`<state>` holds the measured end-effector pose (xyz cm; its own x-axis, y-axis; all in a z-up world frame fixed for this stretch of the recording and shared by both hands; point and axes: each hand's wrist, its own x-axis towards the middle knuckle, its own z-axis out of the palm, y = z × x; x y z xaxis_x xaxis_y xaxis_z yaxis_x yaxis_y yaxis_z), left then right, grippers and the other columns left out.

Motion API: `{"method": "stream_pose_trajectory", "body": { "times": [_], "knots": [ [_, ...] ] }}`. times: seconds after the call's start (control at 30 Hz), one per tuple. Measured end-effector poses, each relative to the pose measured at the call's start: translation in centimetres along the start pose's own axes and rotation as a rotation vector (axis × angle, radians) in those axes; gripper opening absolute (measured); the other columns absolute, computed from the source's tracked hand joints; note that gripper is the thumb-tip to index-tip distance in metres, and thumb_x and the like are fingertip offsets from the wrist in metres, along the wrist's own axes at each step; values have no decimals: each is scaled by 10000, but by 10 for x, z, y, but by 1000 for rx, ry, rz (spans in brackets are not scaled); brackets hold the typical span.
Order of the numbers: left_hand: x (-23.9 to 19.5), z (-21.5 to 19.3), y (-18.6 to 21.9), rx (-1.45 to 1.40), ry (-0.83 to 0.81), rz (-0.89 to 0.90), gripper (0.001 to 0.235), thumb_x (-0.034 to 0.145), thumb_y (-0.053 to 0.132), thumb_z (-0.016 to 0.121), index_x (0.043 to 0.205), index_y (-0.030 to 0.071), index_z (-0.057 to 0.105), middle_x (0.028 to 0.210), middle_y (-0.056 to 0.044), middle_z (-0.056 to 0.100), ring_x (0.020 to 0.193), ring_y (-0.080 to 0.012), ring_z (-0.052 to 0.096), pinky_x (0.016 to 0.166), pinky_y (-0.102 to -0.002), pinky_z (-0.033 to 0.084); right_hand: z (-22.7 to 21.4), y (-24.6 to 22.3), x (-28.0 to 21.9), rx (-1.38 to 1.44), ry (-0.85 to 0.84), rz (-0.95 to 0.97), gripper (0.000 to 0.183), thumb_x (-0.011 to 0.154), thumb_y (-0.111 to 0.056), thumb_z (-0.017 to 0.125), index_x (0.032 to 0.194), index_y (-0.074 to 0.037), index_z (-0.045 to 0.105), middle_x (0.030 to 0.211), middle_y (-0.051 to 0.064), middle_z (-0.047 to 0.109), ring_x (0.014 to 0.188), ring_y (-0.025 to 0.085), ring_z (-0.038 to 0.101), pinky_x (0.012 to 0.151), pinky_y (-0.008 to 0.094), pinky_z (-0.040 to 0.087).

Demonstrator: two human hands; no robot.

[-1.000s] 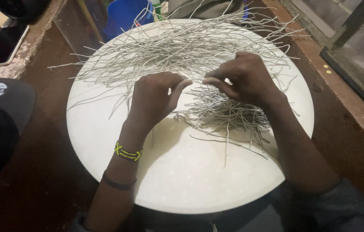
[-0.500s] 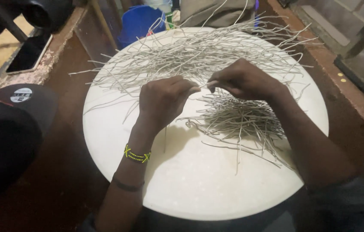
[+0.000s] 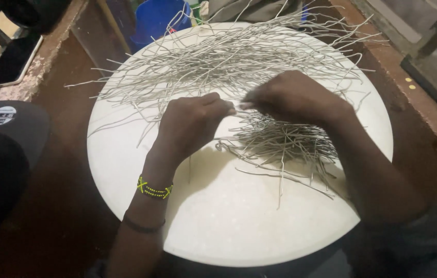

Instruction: Bending individual white-coated metal wires into specific shapes by hand on a table.

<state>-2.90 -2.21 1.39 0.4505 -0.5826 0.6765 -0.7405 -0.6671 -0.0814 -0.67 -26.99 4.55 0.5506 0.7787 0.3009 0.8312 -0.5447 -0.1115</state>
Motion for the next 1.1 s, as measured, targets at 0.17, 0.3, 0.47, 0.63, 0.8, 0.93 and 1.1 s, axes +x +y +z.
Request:
{"method": "stream_pose_trajectory", "body": {
  "times": [0.17, 0.3, 0.47, 0.63, 0.8, 0.93, 1.1],
  "knots": [
    [-2, 4, -7, -51, 36, -36, 37, 959, 177, 735, 929, 196, 727, 631, 23, 628, 462, -180, 620, 431, -294, 509, 5, -4, 7, -130, 113, -72, 160, 973, -44, 644, 1002, -160, 751, 657, 71, 692, 547, 280, 672, 580, 407, 551],
    [-3, 7, -6, -52, 54, -19, 51, 965, 173, 725, 918, 189, 714, 625, 38, 617, 459, -156, 615, 422, -270, 498, 13, 8, 4, 54, 142, -83, 147, 974, -46, 645, 989, -152, 745, 665, 99, 689, 524, 358, 655, 538, 466, 520],
    [1, 6, -2, -406, 163, -49, 109, 1017, 193, 653, 935, 164, 719, 655, -9, 648, 546, -221, 667, 511, -318, 551, 14, 5, 5, 290, 260, -152, 145, 980, -41, 649, 1024, -116, 765, 664, 131, 676, 509, 332, 622, 528, 436, 501],
    [10, 6, 21, -799, 408, -129, 168, 1017, 131, 646, 877, 108, 737, 718, -34, 720, 660, -213, 721, 661, -325, 602, 22, -9, 9, 468, 459, -178, 132, 950, -22, 703, 1038, -68, 789, 638, 116, 674, 462, 241, 571, 489, 359, 484],
    [12, 9, 33, -700, 690, -172, 244, 1047, 104, 574, 842, 62, 698, 720, -60, 714, 690, -228, 745, 699, -340, 608, 23, -41, 15, 501, 688, -123, 142, 998, -47, 651, 1059, -13, 774, 620, 50, 659, 471, 182, 590, 488, 295, 512],
    [16, 14, 43, -558, 781, -195, 203, 1040, 65, 569, 885, 31, 696, 715, -82, 698, 657, -269, 734, 639, -364, 600, 28, -67, 19, 378, 816, -102, 132, 1006, 5, 638, 1028, 32, 766, 609, 135, 635, 467, 272, 601, 462, 329, 481],
    [16, 19, 65, -362, 874, -272, 238, 1090, 140, 464, 970, 19, 630, 769, -107, 667, 637, -306, 697, 597, -345, 574, 39, -82, 18, 154, 1001, -65, 73, 970, -31, 715, 992, 13, 769, 700, 151, 699, 590, 362, 703, 529, 371, 560]
  ]
}}
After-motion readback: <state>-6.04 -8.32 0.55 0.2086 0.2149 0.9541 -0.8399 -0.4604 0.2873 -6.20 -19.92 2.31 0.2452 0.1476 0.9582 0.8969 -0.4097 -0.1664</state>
